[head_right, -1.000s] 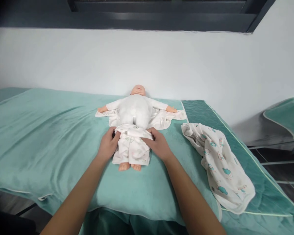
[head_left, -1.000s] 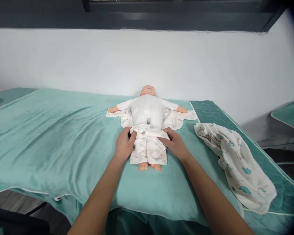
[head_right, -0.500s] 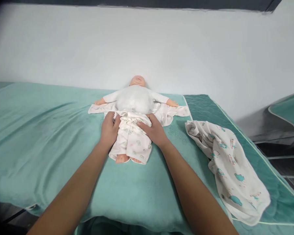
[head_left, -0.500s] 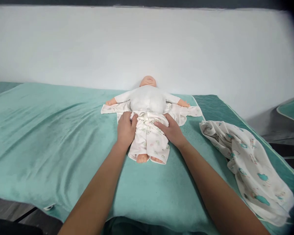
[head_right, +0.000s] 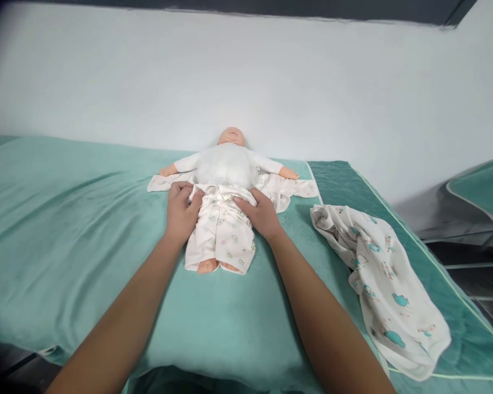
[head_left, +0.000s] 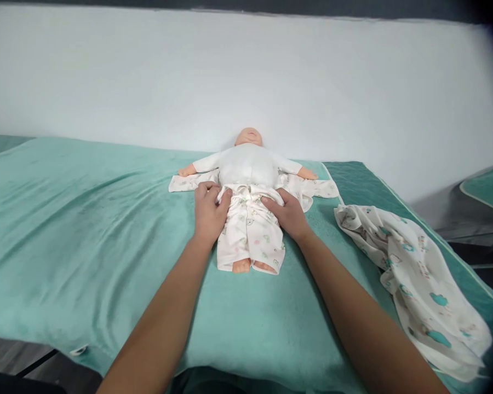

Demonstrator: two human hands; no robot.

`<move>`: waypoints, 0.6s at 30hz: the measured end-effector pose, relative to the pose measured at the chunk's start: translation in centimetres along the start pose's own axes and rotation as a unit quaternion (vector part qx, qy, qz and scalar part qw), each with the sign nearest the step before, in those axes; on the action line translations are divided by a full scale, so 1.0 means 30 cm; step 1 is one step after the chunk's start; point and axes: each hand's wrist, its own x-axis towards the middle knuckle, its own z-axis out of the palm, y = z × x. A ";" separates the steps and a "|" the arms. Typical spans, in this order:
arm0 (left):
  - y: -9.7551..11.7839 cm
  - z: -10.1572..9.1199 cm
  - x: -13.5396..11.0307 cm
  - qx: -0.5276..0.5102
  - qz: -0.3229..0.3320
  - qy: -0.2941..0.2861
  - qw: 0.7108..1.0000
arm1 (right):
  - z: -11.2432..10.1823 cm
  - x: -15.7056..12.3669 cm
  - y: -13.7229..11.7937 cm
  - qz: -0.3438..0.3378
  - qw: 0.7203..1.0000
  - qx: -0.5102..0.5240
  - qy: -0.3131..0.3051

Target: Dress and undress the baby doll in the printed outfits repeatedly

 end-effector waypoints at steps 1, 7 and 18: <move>0.009 -0.012 -0.016 -0.003 0.004 -0.008 1.000 | -0.002 -0.003 -0.002 -0.004 1.000 -0.003 0.002; 0.057 -0.123 -0.167 0.016 0.015 -0.071 0.997 | -0.011 -0.060 -0.016 -0.015 1.000 -0.015 -0.010; 0.055 -0.184 -0.269 -0.010 0.010 -0.107 0.994 | -0.051 -0.373 -0.050 -0.096 0.988 -0.036 -0.116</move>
